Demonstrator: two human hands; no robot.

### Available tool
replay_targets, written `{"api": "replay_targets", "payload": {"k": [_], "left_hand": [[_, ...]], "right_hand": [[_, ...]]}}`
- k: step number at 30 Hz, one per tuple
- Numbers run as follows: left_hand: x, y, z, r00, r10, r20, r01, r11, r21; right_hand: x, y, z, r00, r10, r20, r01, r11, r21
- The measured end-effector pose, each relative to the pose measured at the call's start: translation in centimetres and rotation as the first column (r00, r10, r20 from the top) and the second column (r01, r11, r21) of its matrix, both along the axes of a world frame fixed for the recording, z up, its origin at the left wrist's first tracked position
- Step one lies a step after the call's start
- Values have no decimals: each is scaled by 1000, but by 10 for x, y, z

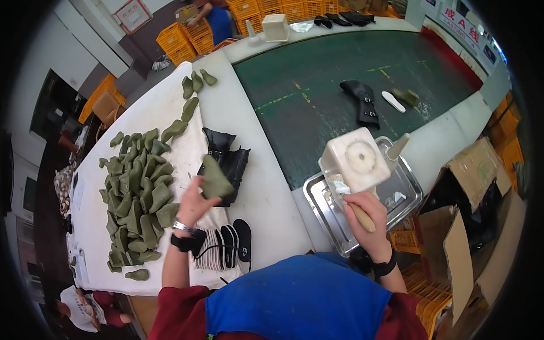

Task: Applying white adhesive to the interior edges and components of black boots and pink insoles using a brush.

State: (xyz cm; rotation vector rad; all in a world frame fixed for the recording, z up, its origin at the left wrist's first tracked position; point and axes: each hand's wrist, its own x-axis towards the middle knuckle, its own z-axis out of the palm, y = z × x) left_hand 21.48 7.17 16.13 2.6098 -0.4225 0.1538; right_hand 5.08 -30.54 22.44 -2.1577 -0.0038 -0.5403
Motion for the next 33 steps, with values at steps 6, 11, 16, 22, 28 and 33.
{"api": "replay_targets", "payload": {"k": [6,11,16,22,28,33], "left_hand": [[-65,-71,-72,963,-255,-83,268,914,304],[-100,-74,-65,994,-78,-78,90,983,157],[-144,5,-67,958,286,29,-277,888,367],[-173,120,-114,717,693,-69,-692,720,40],[-167,180,-168,643,669,-372,-736,675,-56],[-159,202,-189,542,643,-542,-815,560,-150]], "right_hand": [[-32,-17,-7,996,-44,75,38,997,73],[-51,-32,-23,996,-87,33,82,988,135],[-54,-34,-38,981,-193,-5,178,893,414],[-46,-31,-33,981,-195,-14,174,838,517],[-41,-31,-36,991,-132,12,111,877,467],[-42,-34,-41,990,-142,11,122,887,446]]}}
